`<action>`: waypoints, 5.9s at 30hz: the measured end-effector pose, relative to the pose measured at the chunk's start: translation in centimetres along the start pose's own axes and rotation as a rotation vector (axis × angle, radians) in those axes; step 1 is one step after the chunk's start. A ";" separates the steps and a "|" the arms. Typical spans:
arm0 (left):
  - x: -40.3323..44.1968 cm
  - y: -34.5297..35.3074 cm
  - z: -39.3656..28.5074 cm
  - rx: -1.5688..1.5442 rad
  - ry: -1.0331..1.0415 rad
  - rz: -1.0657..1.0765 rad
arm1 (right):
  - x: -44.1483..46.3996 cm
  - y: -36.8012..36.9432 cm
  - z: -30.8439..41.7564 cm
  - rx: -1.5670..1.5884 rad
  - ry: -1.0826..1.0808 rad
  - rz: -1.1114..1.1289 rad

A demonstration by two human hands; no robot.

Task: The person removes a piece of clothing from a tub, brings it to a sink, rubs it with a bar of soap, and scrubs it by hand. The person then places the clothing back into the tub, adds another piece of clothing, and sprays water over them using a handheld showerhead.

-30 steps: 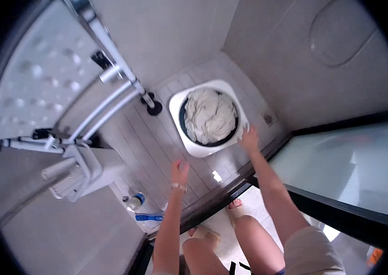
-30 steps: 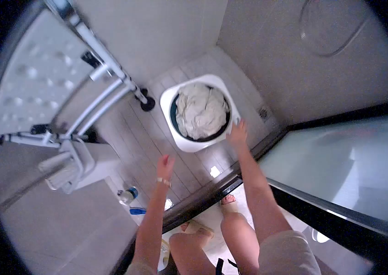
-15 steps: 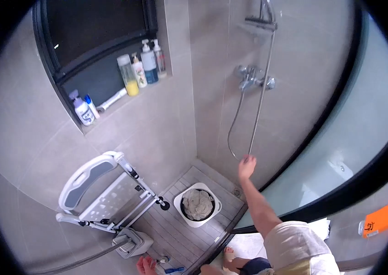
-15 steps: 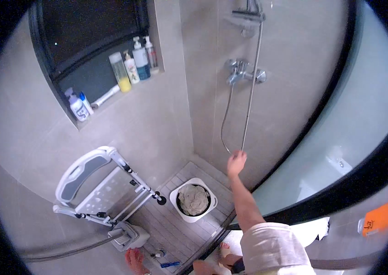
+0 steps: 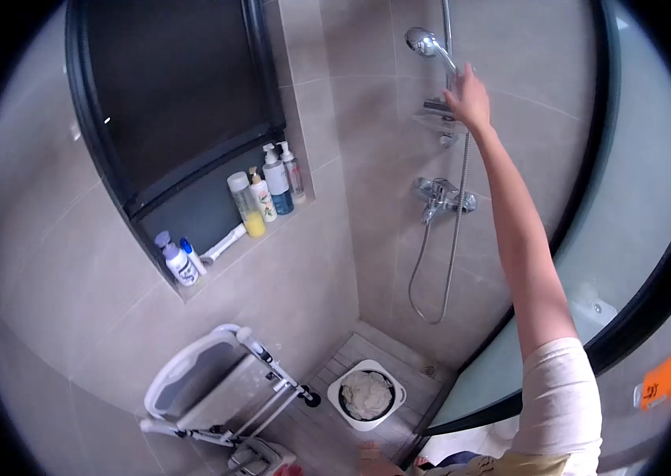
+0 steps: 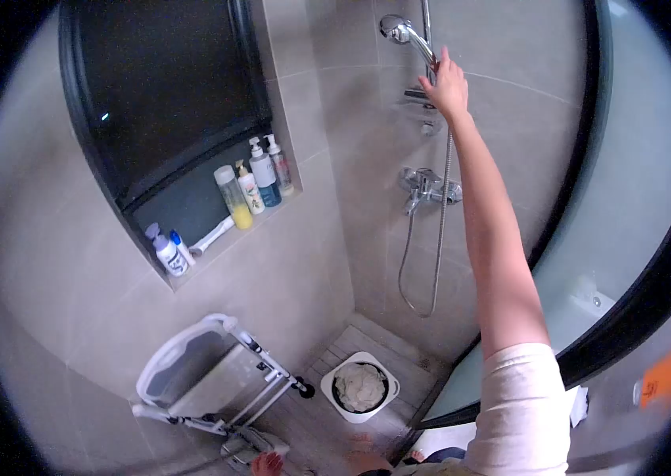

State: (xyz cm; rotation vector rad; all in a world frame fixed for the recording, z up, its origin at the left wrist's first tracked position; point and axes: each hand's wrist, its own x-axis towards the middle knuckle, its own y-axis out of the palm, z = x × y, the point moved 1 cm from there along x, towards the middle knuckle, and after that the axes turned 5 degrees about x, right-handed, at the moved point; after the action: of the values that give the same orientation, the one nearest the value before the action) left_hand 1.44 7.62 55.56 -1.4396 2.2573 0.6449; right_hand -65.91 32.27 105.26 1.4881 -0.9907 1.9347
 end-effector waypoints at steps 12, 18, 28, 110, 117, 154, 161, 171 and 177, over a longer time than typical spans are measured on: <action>11.4 18.5 -17.4 0.133 0.329 0.356 | 8.5 -3.3 4.8 -0.099 -0.176 -0.110; 8.2 32.1 -18.7 0.049 0.347 0.801 | -4.0 -5.8 12.6 0.137 -0.053 0.171; 12.6 41.9 -9.5 -0.408 -0.366 0.753 | -41.5 -4.3 17.4 0.464 0.189 0.944; 38.3 12.5 53.3 0.887 -0.212 0.055 | -112.3 5.3 9.0 0.458 0.478 1.530; 46.4 6.8 59.0 1.041 -0.027 0.009 | -118.4 8.7 9.3 0.355 0.331 1.634; 41.4 1.9 59.2 -0.084 -0.144 0.117 | -123.2 2.3 21.0 0.734 0.401 1.696; 42.0 2.8 58.3 -0.358 -0.277 0.183 | -117.2 8.4 19.4 0.460 -0.064 1.100; 41.0 4.9 56.2 -0.218 -0.161 0.126 | -124.4 13.7 18.4 0.266 -0.109 1.288; 43.9 8.5 57.1 -0.148 -0.245 0.198 | -131.9 9.0 18.9 0.638 0.449 1.121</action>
State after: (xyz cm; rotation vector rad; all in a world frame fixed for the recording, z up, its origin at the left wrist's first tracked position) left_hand -19.58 10.79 -13.79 -1.1351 2.2107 1.0113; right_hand -25.01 17.26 -21.01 0.6158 -1.1546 3.4244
